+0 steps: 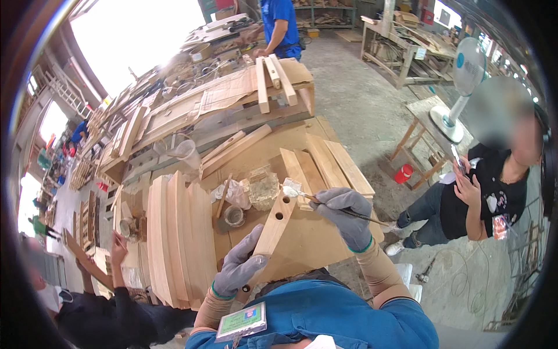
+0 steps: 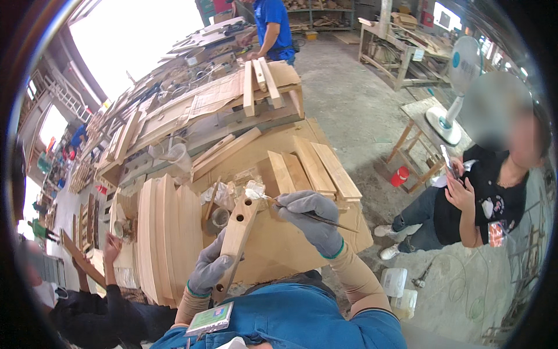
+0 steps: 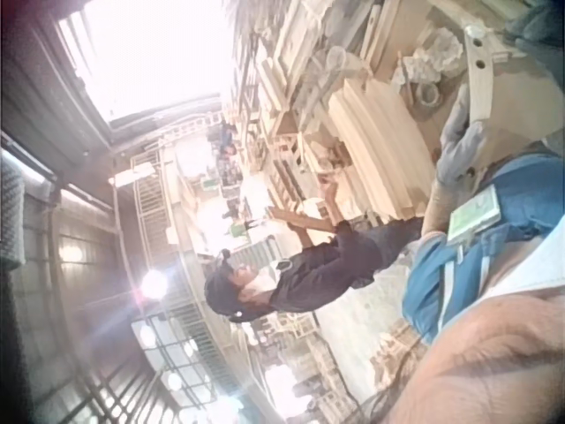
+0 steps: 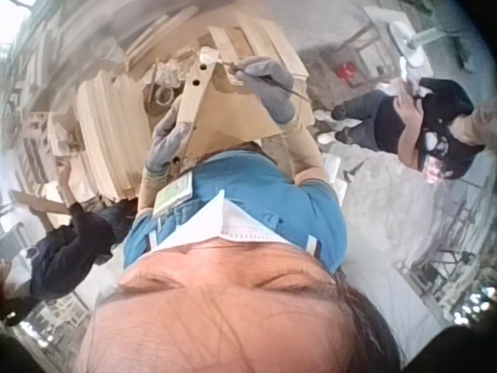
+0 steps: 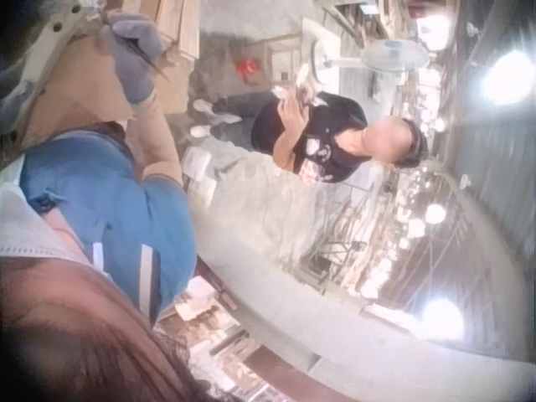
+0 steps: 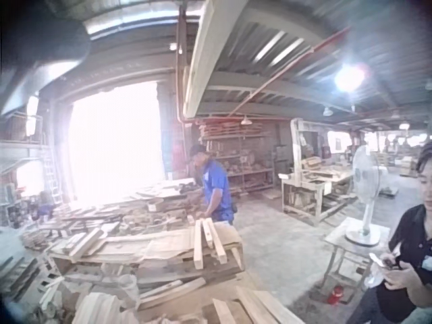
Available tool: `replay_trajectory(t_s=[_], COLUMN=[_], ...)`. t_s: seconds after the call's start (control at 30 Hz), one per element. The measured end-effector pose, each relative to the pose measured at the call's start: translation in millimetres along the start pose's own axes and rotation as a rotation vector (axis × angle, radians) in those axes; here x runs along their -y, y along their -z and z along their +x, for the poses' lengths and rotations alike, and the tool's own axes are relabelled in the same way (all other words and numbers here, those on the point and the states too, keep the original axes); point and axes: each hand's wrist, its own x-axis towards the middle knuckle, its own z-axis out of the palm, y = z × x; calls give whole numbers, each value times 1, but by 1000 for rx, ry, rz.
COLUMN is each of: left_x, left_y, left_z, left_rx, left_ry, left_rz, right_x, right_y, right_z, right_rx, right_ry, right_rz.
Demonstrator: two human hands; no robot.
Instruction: The person applies a filler substance into pre-drilled holes on small wooden pieces using a small brush. They repeatedly dip the brush into a container, apply the filler, and place the treated pieces onto a stack on the workbench.
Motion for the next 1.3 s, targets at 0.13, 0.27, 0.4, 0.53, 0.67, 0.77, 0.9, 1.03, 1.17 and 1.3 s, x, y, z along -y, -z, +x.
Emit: replay_trajectory(t_s=[0.13,0.27,0.4,0.53,0.67,0.77,0.9,1.03,1.17,1.3], left_x=[1,2,4,3,2,0,-2,6,6,13], left_y=[2,2,5,1,2,1,4,10,13,15], left_z=[-4,-7,-7,-7,-6,-4,-2,-5,-11,-9], left_rx=[9,-13,-44,-113,-125,-155,-200,-217,-196,-173], left_ry=[37,50,71,134,177,199,214,135,78,-34], left_rz=[-3,0,45,22,-1,-35,-3,45,153,253], right_x=[-11,-18,-20,-21,-23,-22,-22,-11,24,17], right_y=[5,3,-3,-6,-11,-17,-23,-18,-32,-42], right_z=[-5,-5,-8,-13,-19,-19,-15,14,60,70], right_rx=[45,102,106,70,41,-3,-69,-55,120,335], right_ry=[49,100,54,-70,-188,-287,-407,-336,-390,-348], right_rz=[38,87,119,149,221,252,370,223,37,-220])
